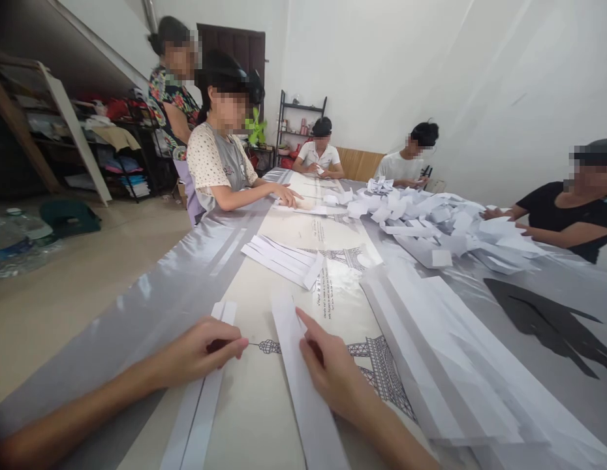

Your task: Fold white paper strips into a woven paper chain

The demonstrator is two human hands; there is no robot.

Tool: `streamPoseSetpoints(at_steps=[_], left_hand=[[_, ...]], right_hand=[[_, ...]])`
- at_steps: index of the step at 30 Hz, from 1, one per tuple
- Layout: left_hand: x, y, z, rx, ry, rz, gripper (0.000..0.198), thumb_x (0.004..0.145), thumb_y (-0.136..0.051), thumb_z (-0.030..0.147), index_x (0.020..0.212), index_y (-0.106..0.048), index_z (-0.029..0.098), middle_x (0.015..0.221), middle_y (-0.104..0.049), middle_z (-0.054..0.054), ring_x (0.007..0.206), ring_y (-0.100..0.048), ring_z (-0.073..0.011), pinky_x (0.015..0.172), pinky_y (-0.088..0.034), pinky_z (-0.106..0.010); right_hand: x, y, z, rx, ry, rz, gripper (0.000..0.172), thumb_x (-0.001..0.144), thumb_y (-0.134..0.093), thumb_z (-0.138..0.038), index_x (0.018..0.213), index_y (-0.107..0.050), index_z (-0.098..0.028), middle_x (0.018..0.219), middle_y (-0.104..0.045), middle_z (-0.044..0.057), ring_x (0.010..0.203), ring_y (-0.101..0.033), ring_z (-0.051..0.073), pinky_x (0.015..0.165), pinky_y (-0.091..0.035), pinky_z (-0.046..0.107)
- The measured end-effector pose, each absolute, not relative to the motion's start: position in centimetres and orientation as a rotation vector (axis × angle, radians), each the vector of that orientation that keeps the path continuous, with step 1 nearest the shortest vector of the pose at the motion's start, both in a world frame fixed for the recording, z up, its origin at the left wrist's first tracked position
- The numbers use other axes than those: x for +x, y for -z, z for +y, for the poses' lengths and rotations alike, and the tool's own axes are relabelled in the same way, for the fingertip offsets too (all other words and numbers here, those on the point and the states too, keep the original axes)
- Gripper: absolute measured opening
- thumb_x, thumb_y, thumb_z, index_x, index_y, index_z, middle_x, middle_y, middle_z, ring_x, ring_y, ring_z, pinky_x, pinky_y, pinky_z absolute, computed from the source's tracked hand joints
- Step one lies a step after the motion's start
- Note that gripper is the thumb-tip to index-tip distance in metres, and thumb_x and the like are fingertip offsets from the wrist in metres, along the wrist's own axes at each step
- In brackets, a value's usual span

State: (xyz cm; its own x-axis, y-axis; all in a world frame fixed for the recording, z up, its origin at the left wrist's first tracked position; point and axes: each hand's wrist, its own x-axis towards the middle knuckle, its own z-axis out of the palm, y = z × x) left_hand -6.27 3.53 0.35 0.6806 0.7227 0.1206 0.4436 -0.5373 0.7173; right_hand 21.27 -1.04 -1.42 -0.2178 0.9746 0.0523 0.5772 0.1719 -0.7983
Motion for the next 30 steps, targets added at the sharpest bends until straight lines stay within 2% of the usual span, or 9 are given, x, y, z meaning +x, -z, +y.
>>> streamPoseSetpoints(at_steps=[2,4,6,8,14,17,22,26,30], left_hand=[[-5.9,-0.4,3.0,2.376,-0.697,0.927,0.041,0.106,-0.041,0.036,0.08,-0.065,0.017,0.067,-0.06,0.0,0.06,-0.052,-0.0111,0.059,-0.042,-0.023],[-5.2,-0.2,2.2,2.518,-0.793,0.908,0.03,0.107,-0.041,0.032,0.108,-0.068,0.018,0.099,-0.07,-0.006,0.088,-0.065,-0.017,0.08,-0.052,-0.028],[-4.6,0.3,1.5,2.685,-0.78,0.877,0.033,0.106,-0.045,0.032,0.133,-0.06,0.019,0.13,-0.065,-0.011,0.121,-0.06,-0.0249,0.102,-0.05,-0.039],[-4.4,0.8,1.1,2.806,-0.682,0.894,0.04,0.105,-0.047,0.035,0.142,-0.054,0.021,0.144,-0.056,-0.014,0.134,-0.051,-0.0299,0.109,-0.047,-0.047],[-4.6,1.5,1.0,2.854,-0.525,1.071,0.039,0.105,-0.047,0.037,0.14,-0.057,0.025,0.149,-0.048,-0.016,0.136,-0.049,-0.0342,0.105,-0.05,-0.054],[-4.6,1.6,1.0,2.857,-0.522,1.071,0.04,0.104,-0.048,0.037,0.142,-0.055,0.025,0.145,-0.052,-0.017,0.133,-0.052,-0.0348,0.106,-0.048,-0.057],[-4.4,2.1,1.0,2.874,-0.494,1.074,0.044,0.104,-0.05,0.037,0.145,-0.051,0.024,0.148,-0.051,-0.017,0.14,-0.045,-0.0376,0.109,-0.044,-0.059],[-4.4,2.3,1.1,2.846,-0.449,1.088,0.05,0.104,-0.049,0.039,0.148,-0.045,0.018,0.148,-0.052,-0.018,0.14,-0.046,-0.0359,0.112,-0.041,-0.058],[-4.7,2.1,1.5,2.829,-0.506,1.059,0.043,0.104,-0.048,0.038,0.142,-0.05,0.018,0.145,-0.055,-0.016,0.137,-0.049,-0.0339,0.112,-0.04,-0.057]], right_hand=[[20.9,1.7,-1.4,-1.466,-0.822,-1.992,0.052,0.104,-0.036,-0.032,0.156,-0.037,-0.026,0.077,-0.055,-0.002,0.068,-0.051,0.018,0.068,-0.043,0.032],[20.7,1.7,-1.7,-1.438,-0.775,-2.063,0.051,0.104,-0.037,-0.029,0.155,-0.039,-0.027,0.089,-0.062,0.002,0.078,-0.057,0.02,0.075,-0.047,0.035],[20.5,1.5,-1.9,-1.399,-0.758,-2.106,0.049,0.104,-0.037,-0.028,0.153,-0.042,-0.027,0.097,-0.063,0.004,0.085,-0.06,0.02,0.079,-0.048,0.035],[20.3,1.3,-2.1,-1.388,-0.757,-2.128,0.045,0.104,-0.037,-0.027,0.148,-0.049,-0.026,0.1,-0.062,0.005,0.084,-0.061,0.02,0.077,-0.049,0.035],[19.9,1.1,-2.3,-1.4,-0.794,-2.068,0.037,0.104,-0.042,-0.033,0.134,-0.061,-0.025,0.118,-0.057,0.008,0.069,-0.057,0.015,0.071,-0.053,0.034],[19.7,1.2,-2.3,-1.371,-0.801,-1.997,0.038,0.102,-0.046,-0.034,0.137,-0.058,-0.024,0.118,-0.06,0.01,0.084,-0.063,0.019,0.079,-0.055,0.035],[19.4,1.3,-2.7,-1.373,-0.815,-1.93,0.04,0.102,-0.051,-0.038,0.139,-0.056,-0.026,0.131,-0.063,0.009,0.11,-0.064,0.025,0.097,-0.053,0.041],[19.3,1.3,-3.1,-1.338,-0.869,-1.968,0.046,0.102,-0.053,-0.042,0.146,-0.051,-0.029,0.145,-0.058,0.007,0.131,-0.055,0.027,0.111,-0.045,0.046],[19.2,0.9,-3.1,-1.274,-0.944,-2.072,0.051,0.104,-0.048,-0.046,0.152,-0.046,-0.028,0.156,-0.047,0.006,0.144,-0.043,0.027,0.119,-0.037,0.049]])
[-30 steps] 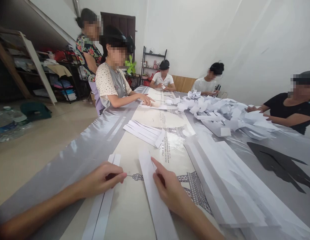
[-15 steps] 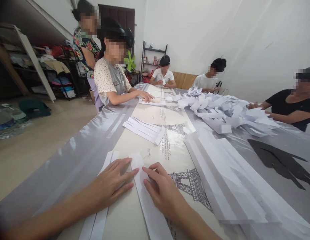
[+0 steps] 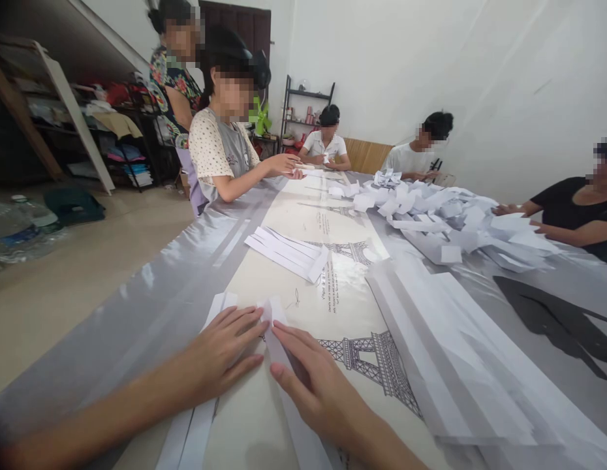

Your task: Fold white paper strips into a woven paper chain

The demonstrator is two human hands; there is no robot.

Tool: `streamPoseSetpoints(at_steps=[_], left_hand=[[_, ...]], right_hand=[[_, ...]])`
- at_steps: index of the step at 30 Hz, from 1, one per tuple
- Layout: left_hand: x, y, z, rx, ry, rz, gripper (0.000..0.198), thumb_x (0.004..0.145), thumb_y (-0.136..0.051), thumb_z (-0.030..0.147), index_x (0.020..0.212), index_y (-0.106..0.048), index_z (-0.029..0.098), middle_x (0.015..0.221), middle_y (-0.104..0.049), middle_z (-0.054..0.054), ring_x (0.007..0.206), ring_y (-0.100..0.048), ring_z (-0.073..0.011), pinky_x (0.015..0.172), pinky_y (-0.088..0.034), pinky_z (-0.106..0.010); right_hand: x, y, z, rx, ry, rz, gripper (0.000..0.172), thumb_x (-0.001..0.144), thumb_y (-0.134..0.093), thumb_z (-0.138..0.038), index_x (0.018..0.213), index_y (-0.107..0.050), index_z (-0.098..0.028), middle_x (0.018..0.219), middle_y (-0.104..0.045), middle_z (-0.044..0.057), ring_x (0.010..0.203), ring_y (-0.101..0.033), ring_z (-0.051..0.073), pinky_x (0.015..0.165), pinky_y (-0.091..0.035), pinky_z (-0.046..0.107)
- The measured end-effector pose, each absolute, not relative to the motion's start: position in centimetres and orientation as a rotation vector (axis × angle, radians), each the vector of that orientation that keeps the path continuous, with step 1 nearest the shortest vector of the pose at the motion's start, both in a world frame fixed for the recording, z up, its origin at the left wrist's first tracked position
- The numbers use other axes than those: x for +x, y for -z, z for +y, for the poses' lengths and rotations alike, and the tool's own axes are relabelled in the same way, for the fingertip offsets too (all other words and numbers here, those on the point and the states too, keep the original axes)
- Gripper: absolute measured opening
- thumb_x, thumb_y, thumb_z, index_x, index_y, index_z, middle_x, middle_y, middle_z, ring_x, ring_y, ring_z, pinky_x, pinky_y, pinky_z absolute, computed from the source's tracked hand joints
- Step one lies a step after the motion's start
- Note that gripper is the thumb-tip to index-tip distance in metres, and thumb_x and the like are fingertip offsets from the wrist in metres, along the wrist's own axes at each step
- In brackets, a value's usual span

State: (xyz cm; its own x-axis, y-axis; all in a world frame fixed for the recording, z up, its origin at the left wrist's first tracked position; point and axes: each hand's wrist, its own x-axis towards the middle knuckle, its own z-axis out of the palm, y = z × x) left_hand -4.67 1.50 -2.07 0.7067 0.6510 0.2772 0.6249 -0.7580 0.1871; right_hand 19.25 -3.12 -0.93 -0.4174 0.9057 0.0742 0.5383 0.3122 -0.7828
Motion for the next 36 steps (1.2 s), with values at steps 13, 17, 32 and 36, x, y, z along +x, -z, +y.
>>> streamPoseSetpoints(at_steps=[13,17,32,36], left_hand=[[-5.1,1.5,2.1,2.808,-0.635,1.005,0.028,0.101,-0.052,0.031,0.125,-0.062,0.021,0.133,-0.062,-0.012,0.127,-0.055,-0.0303,0.107,-0.046,-0.05],[-5.3,1.3,2.2,2.812,-0.619,1.034,0.034,0.101,-0.053,0.035,0.129,-0.057,0.017,0.129,-0.065,-0.014,0.124,-0.058,-0.0301,0.105,-0.048,-0.048],[-5.3,1.8,2.5,2.878,-0.639,1.029,0.033,0.104,-0.044,0.032,0.13,-0.057,0.015,0.127,-0.066,-0.014,0.121,-0.06,-0.0292,0.103,-0.049,-0.047],[-5.2,1.7,2.4,2.882,-0.597,1.045,0.031,0.104,-0.044,0.029,0.127,-0.059,0.015,0.128,-0.064,-0.014,0.12,-0.06,-0.029,0.102,-0.049,-0.047]], right_hand=[[19.1,0.8,-2.8,-1.244,-0.704,-2.386,0.05,0.108,-0.04,-0.041,0.157,-0.035,-0.032,0.163,-0.037,-0.001,0.151,-0.031,0.026,0.124,-0.031,0.052],[18.7,1.1,-2.8,-1.262,-0.545,-2.458,0.054,0.107,-0.042,-0.041,0.158,-0.036,-0.025,0.162,-0.038,0.002,0.148,-0.035,0.028,0.122,-0.034,0.052],[18.1,2.2,-3.1,-1.186,-0.253,-2.484,0.061,0.1,-0.044,-0.017,0.159,-0.031,-0.028,0.158,-0.045,0.004,0.143,-0.045,0.029,0.111,-0.048,0.05],[17.7,2.4,-3.2,-1.206,-0.242,-2.495,0.056,0.1,-0.04,-0.013,0.156,-0.04,-0.023,0.158,-0.044,0.006,0.146,-0.042,0.028,0.113,-0.046,0.052]])
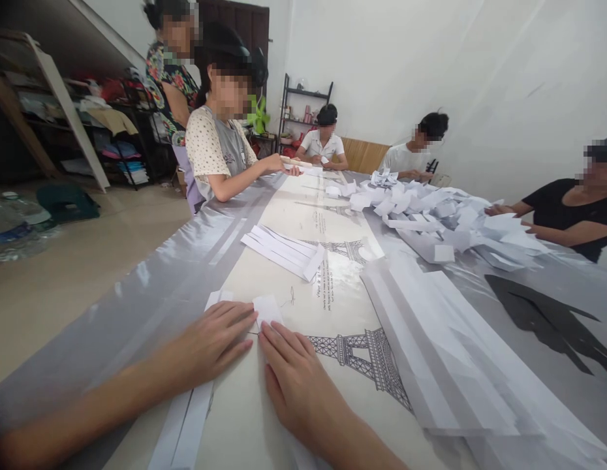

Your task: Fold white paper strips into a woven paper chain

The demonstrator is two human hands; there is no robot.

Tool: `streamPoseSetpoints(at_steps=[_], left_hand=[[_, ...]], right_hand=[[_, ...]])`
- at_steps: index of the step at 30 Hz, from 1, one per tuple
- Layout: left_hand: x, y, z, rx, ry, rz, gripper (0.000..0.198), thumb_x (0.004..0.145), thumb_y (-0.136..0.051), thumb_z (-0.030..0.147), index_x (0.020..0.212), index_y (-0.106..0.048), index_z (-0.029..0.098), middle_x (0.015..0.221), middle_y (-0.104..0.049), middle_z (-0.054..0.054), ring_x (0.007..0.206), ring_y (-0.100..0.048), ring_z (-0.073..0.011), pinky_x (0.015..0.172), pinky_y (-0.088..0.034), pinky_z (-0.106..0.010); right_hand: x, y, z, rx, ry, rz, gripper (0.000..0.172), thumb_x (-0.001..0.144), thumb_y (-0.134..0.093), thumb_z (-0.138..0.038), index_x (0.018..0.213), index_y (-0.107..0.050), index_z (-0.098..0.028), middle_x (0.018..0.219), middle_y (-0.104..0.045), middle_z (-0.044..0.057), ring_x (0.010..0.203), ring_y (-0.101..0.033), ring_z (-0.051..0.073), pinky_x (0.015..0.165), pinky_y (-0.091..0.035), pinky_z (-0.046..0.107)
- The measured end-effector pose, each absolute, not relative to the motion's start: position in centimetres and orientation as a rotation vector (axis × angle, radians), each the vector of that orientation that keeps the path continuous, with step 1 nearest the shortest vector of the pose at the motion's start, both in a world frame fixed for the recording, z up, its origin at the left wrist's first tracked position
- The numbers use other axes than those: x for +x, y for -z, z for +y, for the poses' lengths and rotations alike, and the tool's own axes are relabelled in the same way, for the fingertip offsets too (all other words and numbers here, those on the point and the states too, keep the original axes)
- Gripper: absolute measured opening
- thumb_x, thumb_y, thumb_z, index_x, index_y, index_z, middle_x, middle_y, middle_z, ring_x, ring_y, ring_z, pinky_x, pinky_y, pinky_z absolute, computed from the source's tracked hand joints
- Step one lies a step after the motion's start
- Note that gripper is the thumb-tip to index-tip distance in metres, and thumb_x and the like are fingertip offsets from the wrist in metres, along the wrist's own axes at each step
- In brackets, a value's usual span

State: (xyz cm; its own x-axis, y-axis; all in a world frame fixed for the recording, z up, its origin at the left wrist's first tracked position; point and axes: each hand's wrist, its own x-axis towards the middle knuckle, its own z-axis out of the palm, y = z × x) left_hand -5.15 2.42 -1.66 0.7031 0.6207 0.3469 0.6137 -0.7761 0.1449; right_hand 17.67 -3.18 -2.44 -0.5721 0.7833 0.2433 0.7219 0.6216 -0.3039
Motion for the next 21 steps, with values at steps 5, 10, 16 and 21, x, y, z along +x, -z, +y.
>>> streamPoseSetpoints(at_steps=[5,10,16,21], left_hand=[[-4.8,1.8,1.9,2.926,-0.529,1.131,0.032,0.104,-0.041,0.026,0.126,-0.059,0.01,0.129,-0.061,-0.018,0.123,-0.057,-0.0311,0.101,-0.049,-0.047],[-4.5,2.6,1.8,3.04,-0.495,1.137,0.038,0.106,-0.037,0.025,0.132,-0.055,0.005,0.135,-0.059,-0.022,0.128,-0.055,-0.0332,0.105,-0.047,-0.049],[-4.5,3.0,2.1,3.034,-0.566,1.092,0.039,0.106,-0.037,0.024,0.133,-0.055,0.004,0.136,-0.059,-0.022,0.129,-0.054,-0.0328,0.108,-0.045,-0.05],[-4.8,2.9,2.2,3.003,-0.558,1.073,0.037,0.106,-0.039,0.024,0.138,-0.053,0.011,0.141,-0.056,-0.018,0.135,-0.05,-0.0303,0.109,-0.045,-0.048]], right_hand=[[17.4,2.6,-3.2,-1.195,-0.244,-2.524,0.052,0.101,-0.036,-0.012,0.153,-0.043,-0.01,0.159,-0.04,0.011,0.149,-0.036,0.026,0.121,-0.037,0.052],[17.4,2.6,-3.2,-1.191,-0.258,-2.514,0.054,0.1,-0.036,-0.01,0.153,-0.042,-0.011,0.159,-0.04,0.013,0.149,-0.037,0.026,0.121,-0.037,0.051],[17.5,2.6,-3.2,-1.165,-0.265,-2.477,0.052,0.101,-0.038,-0.012,0.152,-0.044,-0.01,0.158,-0.042,0.013,0.148,-0.038,0.026,0.12,-0.038,0.05],[17.6,2.7,-3.3,-1.147,-0.239,-2.492,0.051,0.102,-0.037,-0.012,0.153,-0.042,-0.007,0.157,-0.043,0.015,0.149,-0.037,0.026,0.12,-0.039,0.049]])
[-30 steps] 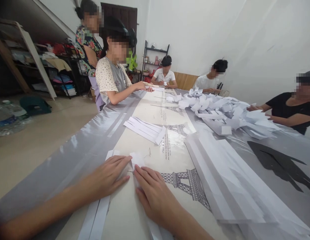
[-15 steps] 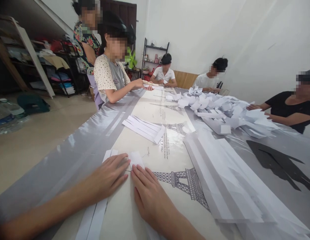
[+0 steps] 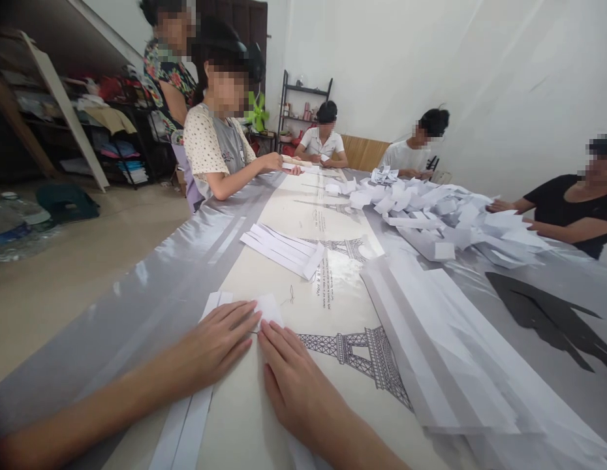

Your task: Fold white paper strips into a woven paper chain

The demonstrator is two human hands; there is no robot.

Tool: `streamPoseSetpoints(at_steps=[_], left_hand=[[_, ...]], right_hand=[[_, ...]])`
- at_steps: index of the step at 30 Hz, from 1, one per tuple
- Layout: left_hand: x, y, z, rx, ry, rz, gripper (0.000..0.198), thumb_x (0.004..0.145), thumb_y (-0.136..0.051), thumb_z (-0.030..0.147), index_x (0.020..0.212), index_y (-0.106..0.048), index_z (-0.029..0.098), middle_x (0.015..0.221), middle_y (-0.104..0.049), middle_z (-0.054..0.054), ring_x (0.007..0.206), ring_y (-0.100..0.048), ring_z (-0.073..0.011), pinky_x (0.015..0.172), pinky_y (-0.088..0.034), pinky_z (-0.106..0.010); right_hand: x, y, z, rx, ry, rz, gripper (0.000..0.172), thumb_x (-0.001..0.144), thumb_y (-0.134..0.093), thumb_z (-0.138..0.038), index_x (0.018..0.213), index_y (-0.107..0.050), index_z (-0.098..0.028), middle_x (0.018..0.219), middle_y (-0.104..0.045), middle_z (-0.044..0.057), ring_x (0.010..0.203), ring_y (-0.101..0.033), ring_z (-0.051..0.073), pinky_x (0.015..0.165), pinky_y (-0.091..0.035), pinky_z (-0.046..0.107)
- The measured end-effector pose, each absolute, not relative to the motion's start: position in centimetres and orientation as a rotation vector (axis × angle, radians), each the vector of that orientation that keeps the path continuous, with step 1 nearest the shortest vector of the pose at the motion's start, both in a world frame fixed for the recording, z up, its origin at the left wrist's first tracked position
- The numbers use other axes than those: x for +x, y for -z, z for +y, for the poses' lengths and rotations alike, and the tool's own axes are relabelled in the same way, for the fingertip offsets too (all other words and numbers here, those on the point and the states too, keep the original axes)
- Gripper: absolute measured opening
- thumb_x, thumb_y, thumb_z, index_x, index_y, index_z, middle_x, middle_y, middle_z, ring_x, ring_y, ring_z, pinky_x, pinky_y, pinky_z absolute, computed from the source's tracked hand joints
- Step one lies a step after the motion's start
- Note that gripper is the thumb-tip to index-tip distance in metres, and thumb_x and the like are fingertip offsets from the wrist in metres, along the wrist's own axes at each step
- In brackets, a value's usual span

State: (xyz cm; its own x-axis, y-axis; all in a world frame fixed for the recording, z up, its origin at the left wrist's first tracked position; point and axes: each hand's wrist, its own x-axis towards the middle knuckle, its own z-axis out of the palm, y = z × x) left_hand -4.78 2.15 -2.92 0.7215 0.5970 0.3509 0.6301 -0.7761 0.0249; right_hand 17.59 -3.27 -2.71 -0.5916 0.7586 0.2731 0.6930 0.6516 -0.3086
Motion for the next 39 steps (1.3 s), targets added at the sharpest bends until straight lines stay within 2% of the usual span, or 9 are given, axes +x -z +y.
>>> streamPoseSetpoints(at_steps=[7,10,15,20,26,35,39], left_hand=[[-4.7,2.8,2.1,-2.808,0.483,-0.995,0.038,0.106,-0.039,0.023,0.138,-0.054,0.011,0.143,-0.056,-0.018,0.135,-0.05,-0.0302,0.108,-0.045,-0.047],[-4.7,2.7,2.2,-2.759,0.434,-0.973,0.04,0.106,-0.038,0.025,0.137,-0.055,0.006,0.143,-0.056,-0.02,0.134,-0.051,-0.0321,0.108,-0.044,-0.048],[-4.9,2.8,2.6,-2.673,0.442,-0.932,0.043,0.106,-0.039,0.026,0.132,-0.058,-0.003,0.139,-0.059,-0.025,0.131,-0.055,-0.0327,0.111,-0.042,-0.046],[-5.1,2.8,2.9,-2.705,0.456,-0.934,0.041,0.107,-0.037,0.026,0.133,-0.056,0.0,0.137,-0.06,-0.024,0.132,-0.055,-0.0312,0.111,-0.043,-0.043],[-5.3,2.2,2.9,-2.787,0.428,-0.957,0.036,0.106,-0.04,0.025,0.136,-0.055,0.014,0.142,-0.057,-0.018,0.133,-0.054,-0.0302,0.108,-0.046,-0.044],[-5.3,2.7,2.9,-2.716,0.386,-0.944,0.039,0.106,-0.039,0.025,0.139,-0.055,0.012,0.141,-0.058,-0.019,0.132,-0.055,-0.0329,0.104,-0.049,-0.046],[-5.3,2.8,2.9,-2.699,0.347,-0.982,0.038,0.105,-0.042,0.025,0.139,-0.055,0.013,0.14,-0.06,-0.017,0.13,-0.057,-0.0322,0.103,-0.05,-0.046]], right_hand=[[17.7,2.8,-3.2,-1.131,-0.267,-2.456,0.053,0.101,-0.04,-0.012,0.154,-0.04,-0.011,0.159,-0.042,0.013,0.149,-0.036,0.025,0.121,-0.037,0.047],[18.0,2.6,-3.3,-1.197,-0.331,-2.411,0.048,0.1,-0.045,-0.015,0.147,-0.049,-0.012,0.158,-0.042,0.014,0.147,-0.041,0.025,0.119,-0.042,0.045],[18.2,2.4,-3.6,-1.213,-0.353,-2.373,0.041,0.097,-0.052,-0.017,0.138,-0.059,-0.011,0.149,-0.054,0.015,0.14,-0.05,0.026,0.117,-0.045,0.045],[17.8,2.7,-3.3,-1.157,-0.328,-2.388,0.04,0.097,-0.049,-0.012,0.135,-0.063,-0.01,0.147,-0.057,0.015,0.141,-0.048,0.027,0.117,-0.045,0.047],[17.4,2.7,-3.4,-1.191,-0.344,-2.37,0.039,0.096,-0.047,-0.011,0.129,-0.067,-0.008,0.145,-0.059,0.017,0.139,-0.051,0.029,0.115,-0.046,0.051],[16.9,2.6,-3.6,-1.217,-0.389,-2.344,0.041,0.093,-0.045,-0.008,0.126,-0.068,-0.009,0.141,-0.061,0.017,0.138,-0.052,0.03,0.113,-0.047,0.051],[17.3,2.3,-3.2,-1.253,-0.461,-2.306,0.04,0.09,-0.051,-0.008,0.125,-0.069,-0.013,0.141,-0.062,0.015,0.137,-0.054,0.029,0.113,-0.048,0.05]])
